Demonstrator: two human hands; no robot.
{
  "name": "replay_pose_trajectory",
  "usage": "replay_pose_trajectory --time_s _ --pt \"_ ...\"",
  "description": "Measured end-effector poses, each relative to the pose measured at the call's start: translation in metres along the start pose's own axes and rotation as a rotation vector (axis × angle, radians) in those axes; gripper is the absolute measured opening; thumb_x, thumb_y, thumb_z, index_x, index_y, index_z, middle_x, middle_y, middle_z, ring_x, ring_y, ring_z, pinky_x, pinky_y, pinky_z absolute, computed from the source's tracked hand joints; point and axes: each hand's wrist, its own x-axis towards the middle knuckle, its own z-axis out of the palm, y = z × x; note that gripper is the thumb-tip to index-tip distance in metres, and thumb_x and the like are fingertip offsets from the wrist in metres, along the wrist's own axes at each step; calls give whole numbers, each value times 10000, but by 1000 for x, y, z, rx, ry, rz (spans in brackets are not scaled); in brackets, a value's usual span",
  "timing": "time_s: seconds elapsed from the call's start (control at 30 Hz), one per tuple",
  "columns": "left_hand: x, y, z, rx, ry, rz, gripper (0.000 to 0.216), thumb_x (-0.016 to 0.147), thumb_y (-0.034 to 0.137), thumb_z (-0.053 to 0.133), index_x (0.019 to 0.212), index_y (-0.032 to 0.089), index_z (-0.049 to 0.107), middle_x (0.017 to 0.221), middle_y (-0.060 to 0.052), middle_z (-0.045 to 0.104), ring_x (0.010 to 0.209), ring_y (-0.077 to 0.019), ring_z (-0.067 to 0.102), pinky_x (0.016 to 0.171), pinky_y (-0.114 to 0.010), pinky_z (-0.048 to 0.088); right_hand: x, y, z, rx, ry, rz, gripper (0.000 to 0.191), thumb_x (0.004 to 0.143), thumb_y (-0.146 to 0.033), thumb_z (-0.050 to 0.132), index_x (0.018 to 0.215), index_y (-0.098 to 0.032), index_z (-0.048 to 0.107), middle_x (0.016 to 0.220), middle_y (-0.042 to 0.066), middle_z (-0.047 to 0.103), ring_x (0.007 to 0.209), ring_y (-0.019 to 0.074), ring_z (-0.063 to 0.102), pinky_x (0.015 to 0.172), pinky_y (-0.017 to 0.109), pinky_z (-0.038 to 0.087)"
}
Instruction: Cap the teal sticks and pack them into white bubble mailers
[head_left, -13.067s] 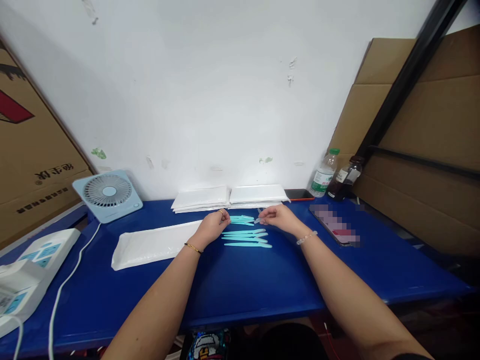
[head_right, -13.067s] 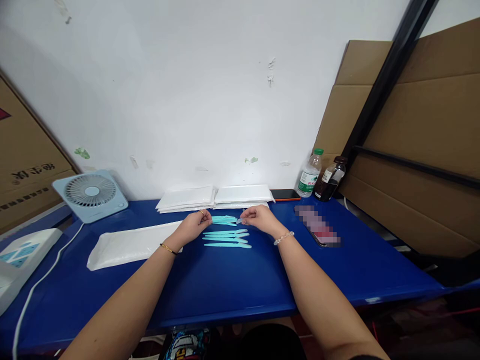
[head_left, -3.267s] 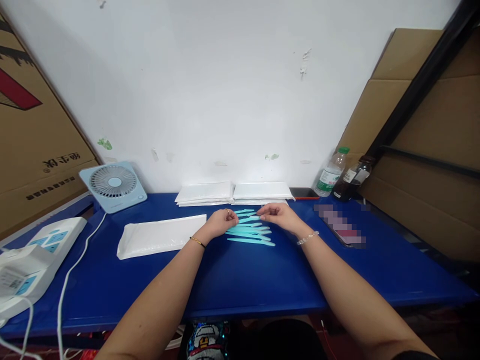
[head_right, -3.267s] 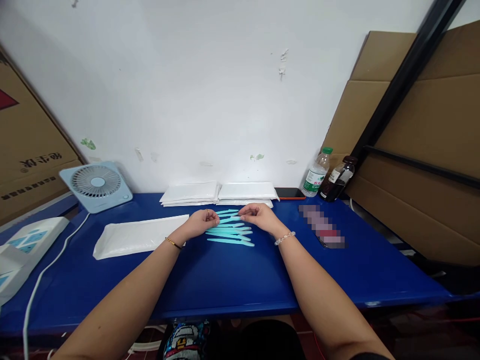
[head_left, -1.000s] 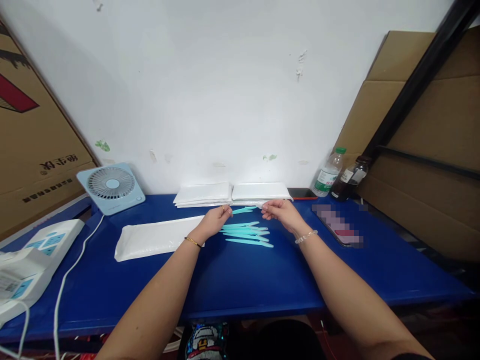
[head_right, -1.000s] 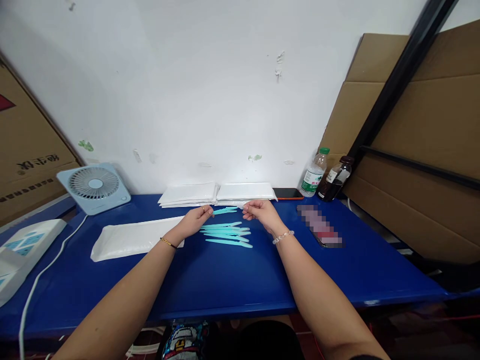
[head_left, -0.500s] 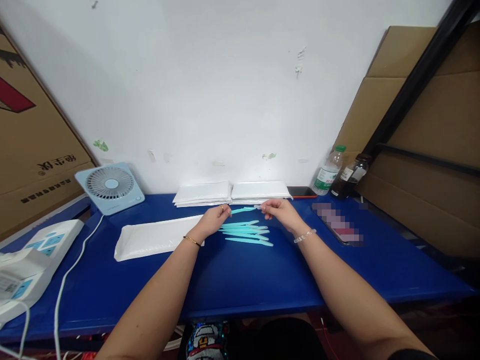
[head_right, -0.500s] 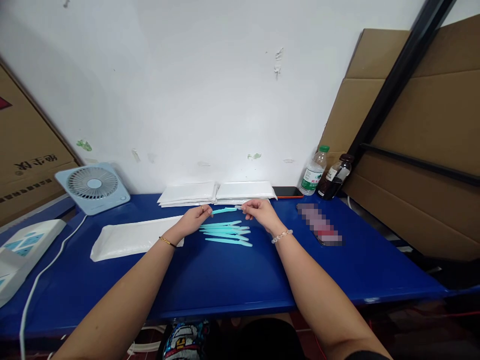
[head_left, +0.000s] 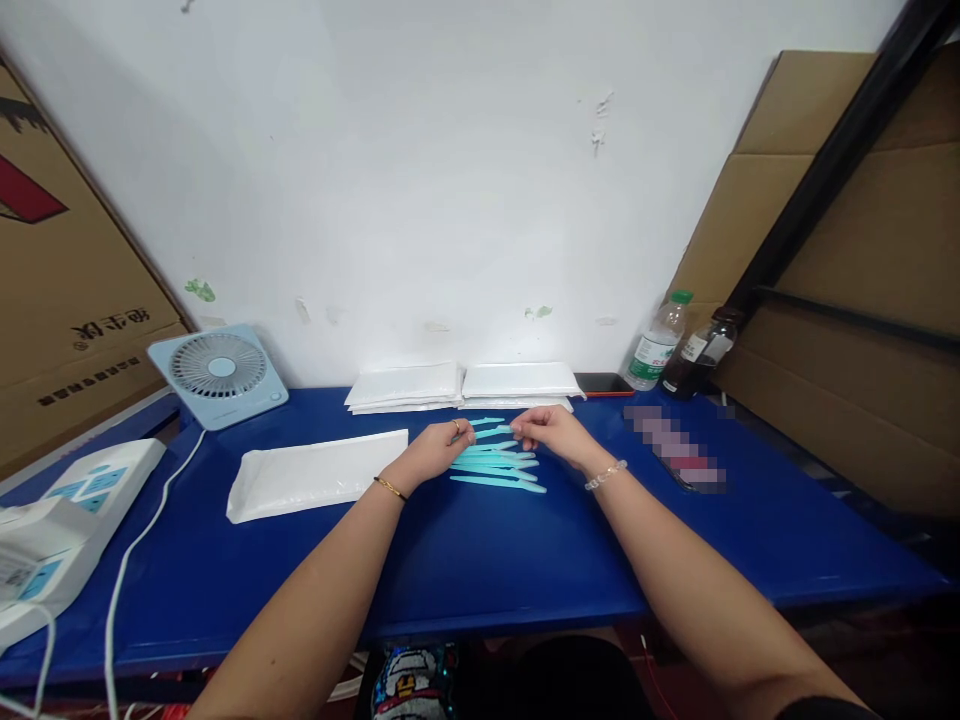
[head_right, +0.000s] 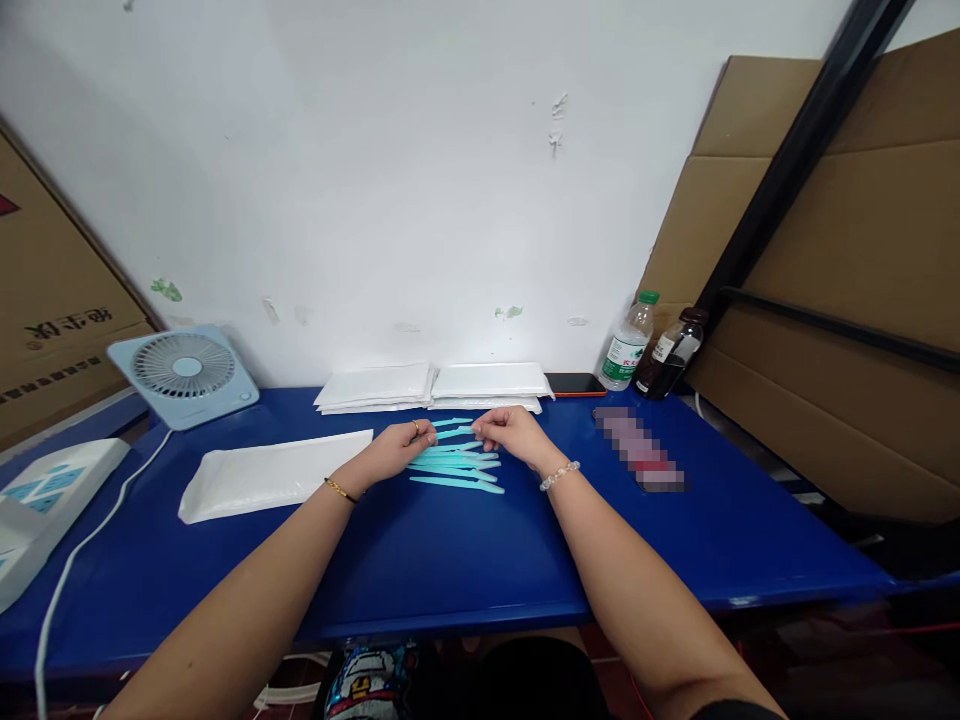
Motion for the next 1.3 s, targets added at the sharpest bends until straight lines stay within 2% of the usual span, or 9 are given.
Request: replay_pose_trajectory --time_s 0.1,0.2,0.3,0.43,0.6,0.8,0.93,1.13,1.3 --pt "2 -4 1 183 92 -15 367 912 454 341 880 210 613 847 -28 621 810 -182 566 738 -284 423 4 8 -16 -307 185 -29 259 831 -357 554 906 -158 701 709 45 688 615 150 614 600 261 476" --pt "7 -15 2 334 201 -63 297 907 361 387 1022 224 624 1038 -59 625 981 -224 558 812 -325 425 8 19 -29 -638 332 -60 220 829 -214 533 962 -178 705 877 63 717 795 192 646 766 312 484" --pt "11 -26 5 396 199 -105 318 880 274 438 1150 244 603 1192 -67 587 1090 -238 519 850 -328 426 12 25 -27 -799 262 -118 273 824 -136 514 1021 -180 699 1028 79 695 952 205 624 871 316 454" --pt "14 -30 5 386 156 -94 235 851 246 474 996 232 658 1043 -64 636 976 -212 569 798 -292 436 16 26 -19 -949 121 -137 309 802 -53 486 979 -162 715 1016 99 674 936 201 617 864 290 439" --pt "12 -27 1 281 89 -161 138 814 253 511 845 197 634 861 -48 653 797 -180 600 658 -252 422 12 19 -21 -997 85 -29 137 806 -146 572 868 -150 694 901 96 657 827 200 609 736 271 439" --pt "11 -26 3 371 73 -154 203 870 255 425 829 183 611 885 -73 647 812 -197 602 703 -278 418 6 12 -18 -1091 98 -55 129 867 -227 532 851 -149 634 981 119 613 893 213 587 784 291 423" --pt "11 -27 4 380 134 -142 208 892 239 377 829 179 567 885 -84 639 826 -210 597 712 -290 405 6 9 -15 -973 158 -63 155 897 -211 466 850 -150 601 905 107 655 841 204 606 748 288 429" --pt "9 -24 0 135 167 -117 173 901 206 320 834 197 479 781 -48 630 724 -178 586 672 -271 398 7 13 -19 -387 243 -13 151 859 -262 498 849 -167 614 745 28 691 578 125 605 620 248 467" --pt "8 -22 1 124 160 -55 159 884 191 333 787 203 458 712 -30 584 678 -176 552 642 -269 374 6 11 -14 -73 130 -12 201 789 -247 580 944 -139 649 775 60 712 738 154 665 728 283 505"
